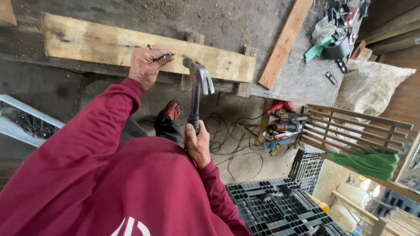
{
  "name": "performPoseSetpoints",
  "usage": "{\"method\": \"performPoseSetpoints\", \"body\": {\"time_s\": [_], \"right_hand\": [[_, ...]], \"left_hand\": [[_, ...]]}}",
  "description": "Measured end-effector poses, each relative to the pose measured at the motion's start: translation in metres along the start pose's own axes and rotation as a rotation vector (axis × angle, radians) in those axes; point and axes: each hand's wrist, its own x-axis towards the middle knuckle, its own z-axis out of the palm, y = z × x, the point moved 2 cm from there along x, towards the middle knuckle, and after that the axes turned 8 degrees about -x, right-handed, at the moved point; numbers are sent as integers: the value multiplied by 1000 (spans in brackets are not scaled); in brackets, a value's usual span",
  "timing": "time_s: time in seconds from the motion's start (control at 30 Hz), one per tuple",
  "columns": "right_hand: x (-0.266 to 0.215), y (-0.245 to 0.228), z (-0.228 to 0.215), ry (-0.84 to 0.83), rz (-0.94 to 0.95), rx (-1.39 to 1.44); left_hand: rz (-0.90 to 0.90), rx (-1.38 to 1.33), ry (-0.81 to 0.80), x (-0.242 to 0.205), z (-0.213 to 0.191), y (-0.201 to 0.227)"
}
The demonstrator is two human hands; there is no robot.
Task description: The person hammers nails into wooden boards and blocks on a workbench. They pick up nails from a tray, position them on the wood, and drive them in using a hammer while assembling pieces of lumber.
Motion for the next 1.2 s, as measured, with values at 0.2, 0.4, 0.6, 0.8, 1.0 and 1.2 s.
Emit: {"method": "performPoseSetpoints", "body": {"time_s": [0.2,0.4,0.6,0.8,1.0,1.2], "right_hand": [[4,-14,2,-57,93,-52],[-14,-36,-10,-41,-104,41],[-10,-60,-8,-77,-27,-155],[-36,-85,-29,-7,-295,8],[-6,-68,-31,-25,-419,-231],[-8,-90,-45,-34,-45,12]], "left_hand": [[-89,39,-66,-3,1,-3],[70,302,-92,0,1,13],[59,410,-108,1,1,18],[68,413,-23,15,-18,15],[175,1490,-54,68,-39,13],[-274,1585,-509,88,-33,17]]}}
